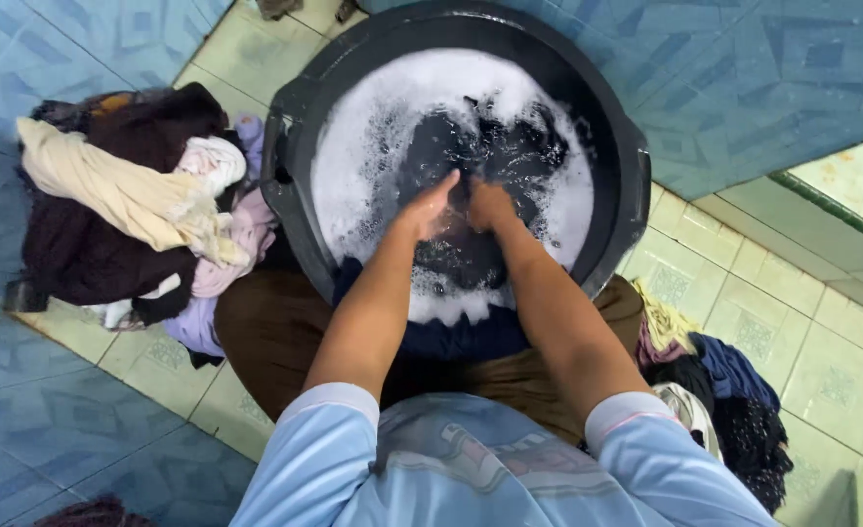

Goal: The person washes clothes by hand in a basin of soapy water, scrubbing and wringing out several garments one by one. They process a light-colored shirt, a black garment, and a patterned piece, placing each on the floor after washing.

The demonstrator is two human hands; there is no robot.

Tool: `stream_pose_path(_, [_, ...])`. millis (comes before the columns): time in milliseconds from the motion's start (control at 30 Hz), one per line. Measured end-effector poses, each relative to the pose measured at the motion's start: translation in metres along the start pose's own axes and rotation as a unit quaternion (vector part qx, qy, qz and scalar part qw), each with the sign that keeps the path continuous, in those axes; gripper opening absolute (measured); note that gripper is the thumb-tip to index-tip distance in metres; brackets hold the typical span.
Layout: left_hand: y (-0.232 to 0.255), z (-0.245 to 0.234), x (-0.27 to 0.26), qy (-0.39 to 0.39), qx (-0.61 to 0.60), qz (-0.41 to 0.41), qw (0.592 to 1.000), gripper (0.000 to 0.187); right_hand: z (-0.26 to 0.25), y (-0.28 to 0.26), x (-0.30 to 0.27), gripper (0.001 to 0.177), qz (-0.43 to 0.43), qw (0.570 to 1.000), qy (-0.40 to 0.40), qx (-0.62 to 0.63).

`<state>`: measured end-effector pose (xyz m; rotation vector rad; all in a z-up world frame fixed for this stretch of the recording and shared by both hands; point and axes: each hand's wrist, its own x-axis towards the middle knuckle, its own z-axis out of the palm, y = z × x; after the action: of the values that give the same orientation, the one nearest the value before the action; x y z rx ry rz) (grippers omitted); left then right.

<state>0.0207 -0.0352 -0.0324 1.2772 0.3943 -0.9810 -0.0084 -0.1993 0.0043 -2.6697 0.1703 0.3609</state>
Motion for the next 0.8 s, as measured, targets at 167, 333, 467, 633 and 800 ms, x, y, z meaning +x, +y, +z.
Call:
stream_pose_path(167, [0.012,0.000,-0.016,-0.117,-0.084,0.000,0.990,0.083,-0.047,-0.046,-0.032,0.023,-0.003,0.977,0.142,0.162])
stream_pose_path(333, [0.045,-0.002,-0.070,-0.075,-0.224,0.143,0.961,0.059,-0.079,-0.123,-0.109,0.016,-0.409,0.872,0.209,0.171])
stream_pose_path(467, [0.038,-0.016,-0.025,-0.086,-0.177,0.109,0.974,0.045,-0.061,-0.129,-0.089,0.018,-0.421,0.884,0.189,0.079])
stream_pose_path(633, [0.019,0.008,-0.010,-0.007,-0.296,0.094,0.951,0.033,-0.047,-0.078,-0.037,0.025,-0.192,0.905,0.351,0.142])
stream_pose_path(800, [0.025,0.000,-0.003,0.008,-0.236,0.087,0.968,0.035,-0.052,-0.119,-0.098,0.020,-0.312,0.901,0.289,0.081])
